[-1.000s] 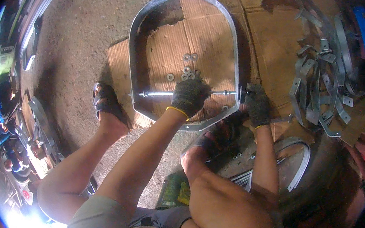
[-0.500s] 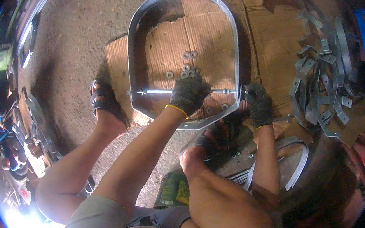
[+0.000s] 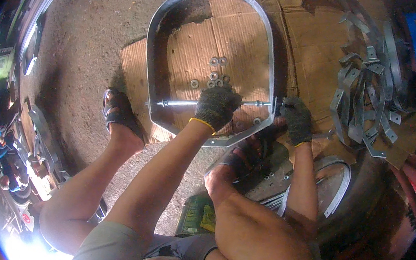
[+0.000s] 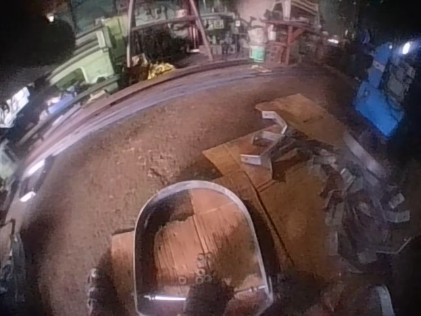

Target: The person sits on the floor and assembles a U-shaped metal frame by inserting a metal rod through its ends. They use a wrench to tighten nuts onto the rod, securing the assembly. The person handles washers and nuts from a pile on the floor and adjusts the frame's position during the process.

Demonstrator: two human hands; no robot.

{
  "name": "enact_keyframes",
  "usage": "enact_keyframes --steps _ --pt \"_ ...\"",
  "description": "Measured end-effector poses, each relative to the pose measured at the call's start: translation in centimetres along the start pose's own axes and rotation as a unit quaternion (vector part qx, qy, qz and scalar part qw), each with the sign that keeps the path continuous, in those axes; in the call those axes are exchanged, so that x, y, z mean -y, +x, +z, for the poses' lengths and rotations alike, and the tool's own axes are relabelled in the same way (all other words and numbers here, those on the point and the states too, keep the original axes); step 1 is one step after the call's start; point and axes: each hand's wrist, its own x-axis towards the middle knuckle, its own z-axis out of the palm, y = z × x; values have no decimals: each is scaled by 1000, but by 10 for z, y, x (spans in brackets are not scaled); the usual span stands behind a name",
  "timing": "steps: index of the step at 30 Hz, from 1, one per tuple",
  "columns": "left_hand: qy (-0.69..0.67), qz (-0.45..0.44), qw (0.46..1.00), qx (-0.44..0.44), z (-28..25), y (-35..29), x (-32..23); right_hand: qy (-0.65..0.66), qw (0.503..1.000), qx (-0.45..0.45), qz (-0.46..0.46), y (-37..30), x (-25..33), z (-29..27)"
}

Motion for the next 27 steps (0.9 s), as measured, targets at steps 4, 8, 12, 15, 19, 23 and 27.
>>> enact_keyframes --steps 4,8,12,15,19,23,27 --pt "11 4 1000 -13 4 0 3 -2 1000 7 21 3 -6 0" --pt "-8 12 1000 -25 5 0 4 76 996 4 50 3 -5 1" --pt "9 23 999 -36 12 0 7 132 988 18 82 5 -6 0" --pt "32 19 999 -18 11 1 7 138 987 23 79 5 -3 2" --pt "31 20 999 -20 10 0 6 33 997 35 57 5 -5 -1" --pt "30 27 999 -25 10 1 5 -97 994 48 26 5 -4 -2" --pt "23 13 1000 -7 7 0 5 -78 986 102 103 14 9 -2"
